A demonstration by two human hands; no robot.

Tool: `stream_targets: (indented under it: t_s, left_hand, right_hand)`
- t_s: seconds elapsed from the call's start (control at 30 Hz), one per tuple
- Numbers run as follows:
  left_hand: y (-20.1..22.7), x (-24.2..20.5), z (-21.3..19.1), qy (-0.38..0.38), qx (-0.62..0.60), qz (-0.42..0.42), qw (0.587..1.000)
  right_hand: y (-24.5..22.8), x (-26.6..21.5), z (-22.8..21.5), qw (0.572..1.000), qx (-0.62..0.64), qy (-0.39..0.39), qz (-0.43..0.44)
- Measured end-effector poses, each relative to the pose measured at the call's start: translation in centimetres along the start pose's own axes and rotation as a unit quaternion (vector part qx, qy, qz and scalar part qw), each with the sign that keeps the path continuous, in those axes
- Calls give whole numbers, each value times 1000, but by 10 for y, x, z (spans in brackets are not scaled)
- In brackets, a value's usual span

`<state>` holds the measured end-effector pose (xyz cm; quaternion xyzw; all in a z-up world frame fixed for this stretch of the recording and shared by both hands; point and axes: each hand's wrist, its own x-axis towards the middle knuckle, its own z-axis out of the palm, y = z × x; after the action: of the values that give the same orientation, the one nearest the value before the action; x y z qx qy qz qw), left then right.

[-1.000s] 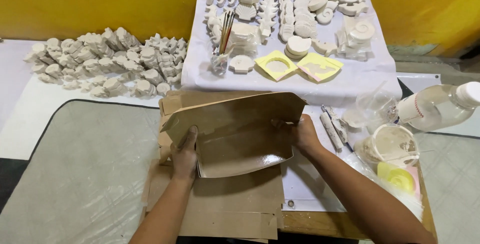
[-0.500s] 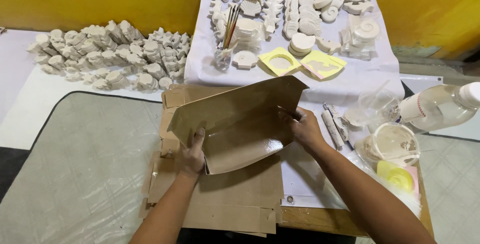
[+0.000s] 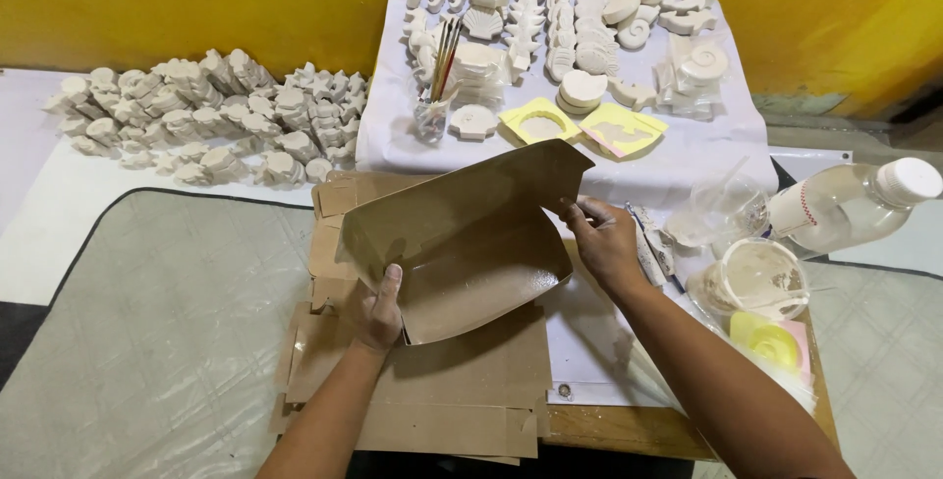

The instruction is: The person puts white plaster figurines into a plastic bag, uses a metal tool to scrape a figurine, assembles a cardboard box by folding it, and places the bagged figurines into the box.

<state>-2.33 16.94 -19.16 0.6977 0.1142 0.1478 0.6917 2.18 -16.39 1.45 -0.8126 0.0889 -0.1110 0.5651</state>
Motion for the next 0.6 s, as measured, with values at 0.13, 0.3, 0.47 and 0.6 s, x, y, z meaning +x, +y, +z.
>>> stream_targets:
  t_s: [0.13, 0.3, 0.47, 0.6]
  left_hand:
    - [157, -3, 11, 37, 46, -159, 986]
    - [92, 15, -22, -26, 278, 341, 897]
    - [237, -8, 14, -32, -23, 158, 987]
    - [280, -17, 2, -76, 57, 143, 985]
  right_hand:
    - [-1, 4, -7, 999, -44, -1, -14]
    - [-19, 6, -17, 997, -27, 7, -72]
    - [-48, 5, -23, 993, 9, 27, -117]
    - [-53, 5, -26, 990, 29, 18, -137]
